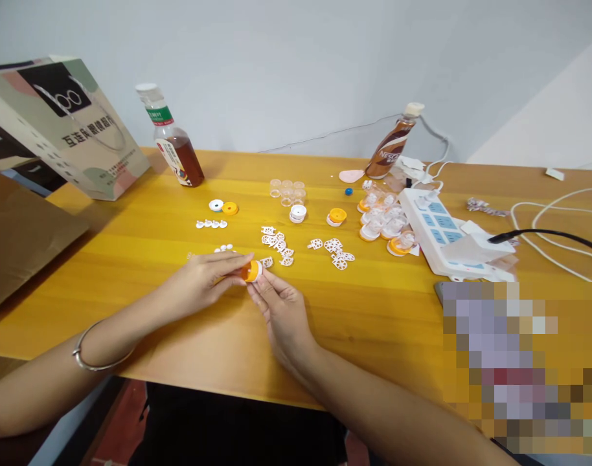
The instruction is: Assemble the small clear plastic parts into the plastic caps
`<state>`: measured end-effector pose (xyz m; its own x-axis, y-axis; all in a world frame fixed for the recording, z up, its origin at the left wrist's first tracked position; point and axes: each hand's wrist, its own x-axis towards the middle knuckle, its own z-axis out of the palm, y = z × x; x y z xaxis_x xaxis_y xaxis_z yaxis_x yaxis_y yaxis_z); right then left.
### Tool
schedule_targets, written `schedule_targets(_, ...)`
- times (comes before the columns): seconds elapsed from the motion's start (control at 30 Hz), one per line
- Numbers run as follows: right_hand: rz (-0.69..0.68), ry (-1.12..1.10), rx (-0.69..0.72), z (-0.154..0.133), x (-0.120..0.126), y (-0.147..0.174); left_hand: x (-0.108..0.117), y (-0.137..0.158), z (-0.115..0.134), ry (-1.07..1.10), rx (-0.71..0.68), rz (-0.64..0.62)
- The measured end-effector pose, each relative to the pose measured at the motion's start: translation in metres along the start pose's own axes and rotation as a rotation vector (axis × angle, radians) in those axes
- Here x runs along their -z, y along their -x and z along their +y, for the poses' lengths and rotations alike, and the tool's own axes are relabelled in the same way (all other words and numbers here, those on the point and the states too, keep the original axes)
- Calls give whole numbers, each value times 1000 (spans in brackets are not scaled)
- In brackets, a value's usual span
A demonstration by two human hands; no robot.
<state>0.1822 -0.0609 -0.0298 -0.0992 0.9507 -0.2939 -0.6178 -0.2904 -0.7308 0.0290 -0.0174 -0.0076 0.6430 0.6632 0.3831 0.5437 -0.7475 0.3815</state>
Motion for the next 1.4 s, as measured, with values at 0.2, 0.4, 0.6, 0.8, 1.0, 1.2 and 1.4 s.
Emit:
schedule_targets(0.2,18,32,-10,0,1,0,0,2,0,-67,-44,-50)
schedule_targets(0.4,-9,63,-18,-1,1,2,3,4,-1,-115,-109,-128)
schedule_targets(0.6,-33,76,-35,-4,0,3,7,6,-3,-215,-178,-162)
schedule_targets(0.8,-141,79,-101,-9,2,0,17,6,-3,-234,-183,-165)
schedule_targets(1.0,-222,266,-100,-12,2,-2,19,7,-1,-65,-117,-145)
schedule_targets(1.2,-281,668,-5,-33,0,-4,12,7,2,122,-27,-189)
schedule_targets(1.4,131,1555,756,-81,47,-45,-2,8,0,97,-46,-280)
